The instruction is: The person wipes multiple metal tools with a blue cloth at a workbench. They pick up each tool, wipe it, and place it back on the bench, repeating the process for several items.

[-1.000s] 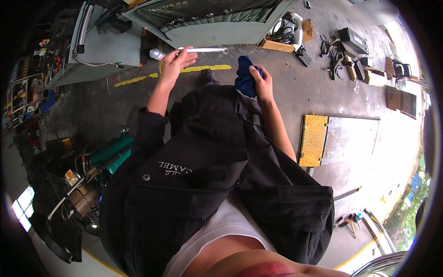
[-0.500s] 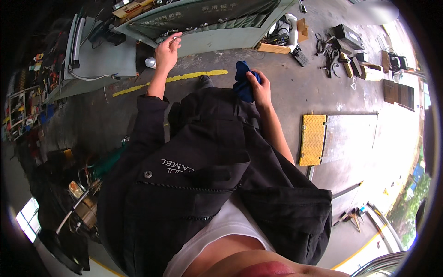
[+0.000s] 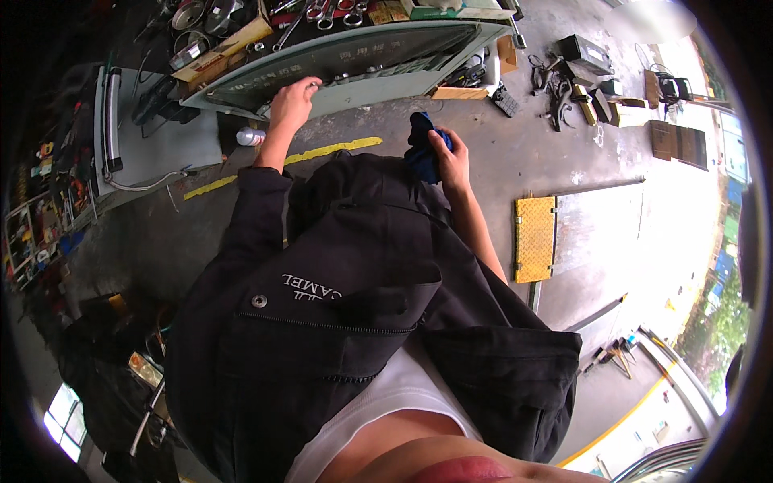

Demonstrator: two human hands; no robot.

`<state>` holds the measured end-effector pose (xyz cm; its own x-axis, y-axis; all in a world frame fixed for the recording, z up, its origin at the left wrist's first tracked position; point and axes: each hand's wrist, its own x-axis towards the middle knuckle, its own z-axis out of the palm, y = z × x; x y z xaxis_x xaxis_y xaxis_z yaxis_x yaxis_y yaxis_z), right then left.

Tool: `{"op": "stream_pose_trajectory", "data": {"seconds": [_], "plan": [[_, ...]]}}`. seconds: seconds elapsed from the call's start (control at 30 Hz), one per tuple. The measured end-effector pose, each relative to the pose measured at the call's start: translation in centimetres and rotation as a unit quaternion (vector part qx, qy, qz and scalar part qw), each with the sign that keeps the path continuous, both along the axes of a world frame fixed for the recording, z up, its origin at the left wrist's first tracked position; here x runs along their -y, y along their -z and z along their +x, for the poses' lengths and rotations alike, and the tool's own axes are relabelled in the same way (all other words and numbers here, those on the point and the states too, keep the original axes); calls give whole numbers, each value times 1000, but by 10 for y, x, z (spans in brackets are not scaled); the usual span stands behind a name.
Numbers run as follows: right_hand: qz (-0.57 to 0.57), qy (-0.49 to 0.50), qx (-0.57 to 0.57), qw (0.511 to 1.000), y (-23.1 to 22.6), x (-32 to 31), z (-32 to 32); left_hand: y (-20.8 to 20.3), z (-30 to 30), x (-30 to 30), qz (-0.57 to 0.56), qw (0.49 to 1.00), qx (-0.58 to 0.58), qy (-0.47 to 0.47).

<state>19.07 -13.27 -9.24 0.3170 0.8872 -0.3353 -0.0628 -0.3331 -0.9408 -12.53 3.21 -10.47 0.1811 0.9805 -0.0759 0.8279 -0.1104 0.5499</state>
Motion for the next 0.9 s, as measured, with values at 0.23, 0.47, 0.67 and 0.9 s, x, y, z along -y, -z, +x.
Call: {"op": "stream_pose_trajectory", "data": {"seconds": [0.23, 0.47, 0.67, 0.9], "plan": [[-12, 2, -3, 1000, -7, -42, -19, 32, 6, -22, 37, 997, -43, 45], [-25, -11, 42, 999, -1, -71, -29, 32, 5, -30, 42, 993, -80, 77], [-27, -21, 26, 999, -8, -103, -42, 77, 1, -36, 145, 981, -98, 81], [-10, -48, 42, 998, -10, -135, -55, 79, 2, -40, 211, 966, -126, 85]]}}
